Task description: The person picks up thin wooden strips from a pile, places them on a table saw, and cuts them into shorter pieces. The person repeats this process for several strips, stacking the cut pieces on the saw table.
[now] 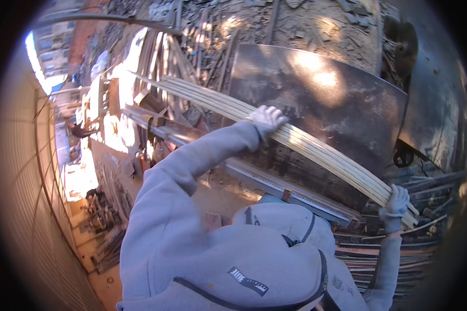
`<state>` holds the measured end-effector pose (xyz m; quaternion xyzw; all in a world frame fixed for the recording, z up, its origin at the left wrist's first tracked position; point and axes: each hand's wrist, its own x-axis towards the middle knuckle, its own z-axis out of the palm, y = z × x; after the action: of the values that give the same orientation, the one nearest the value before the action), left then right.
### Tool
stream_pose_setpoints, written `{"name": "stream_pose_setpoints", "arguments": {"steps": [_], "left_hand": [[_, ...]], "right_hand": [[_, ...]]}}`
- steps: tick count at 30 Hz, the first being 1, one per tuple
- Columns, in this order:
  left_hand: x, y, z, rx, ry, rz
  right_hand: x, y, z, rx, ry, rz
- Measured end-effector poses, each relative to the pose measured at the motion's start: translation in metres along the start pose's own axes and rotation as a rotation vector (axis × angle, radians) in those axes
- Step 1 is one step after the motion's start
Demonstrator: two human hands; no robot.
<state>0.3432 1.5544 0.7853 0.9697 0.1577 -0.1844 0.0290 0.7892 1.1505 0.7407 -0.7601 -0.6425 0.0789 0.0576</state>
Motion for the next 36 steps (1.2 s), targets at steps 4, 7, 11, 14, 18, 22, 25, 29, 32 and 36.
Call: {"name": "stream_pose_setpoints", "arguments": {"steps": [4, 7, 11, 14, 18, 22, 25, 29, 32, 36], "left_hand": [[-0.018, -0.109, 0.057, -0.164, 0.231, 0.026], [-0.021, -0.165, 0.102, -0.063, 0.208, -0.01], [-0.007, -0.129, 0.116, -0.043, 0.388, 0.057], [0.056, -0.016, 0.11, -0.117, 0.447, 0.066], [0.12, 0.092, 0.077, -0.361, 0.33, 0.077], [0.128, 0.109, 0.038, -0.284, 0.154, 0.017], [0.137, 0.108, 0.043, -0.315, 0.227, 0.013], [0.143, 0.112, 0.06, -0.027, 0.343, 0.027], [0.149, 0.115, 0.053, -0.036, 0.0, -0.039], [0.144, 0.104, 0.026, -0.088, -0.075, -0.038]], "right_hand": [[0.087, -0.068, 0.012, 0.154, 0.211, -0.062], [0.135, -0.104, 0.035, 0.065, -0.006, -0.047], [0.146, -0.114, 0.054, 0.028, -0.008, -0.021], [0.146, -0.114, 0.056, -0.01, -0.137, -0.015], [0.143, -0.115, 0.038, 0.107, -0.137, 0.014], [0.102, -0.071, 0.026, 0.19, 0.419, 0.201], [0.044, 0.019, 0.044, 0.35, 0.594, 0.752], [0.044, 0.079, 0.114, 1.826, 0.194, 0.91], [0.044, 0.117, 0.145, 2.094, 0.088, 0.948], [0.052, 0.133, 0.158, 1.83, 0.102, 0.719]]}}
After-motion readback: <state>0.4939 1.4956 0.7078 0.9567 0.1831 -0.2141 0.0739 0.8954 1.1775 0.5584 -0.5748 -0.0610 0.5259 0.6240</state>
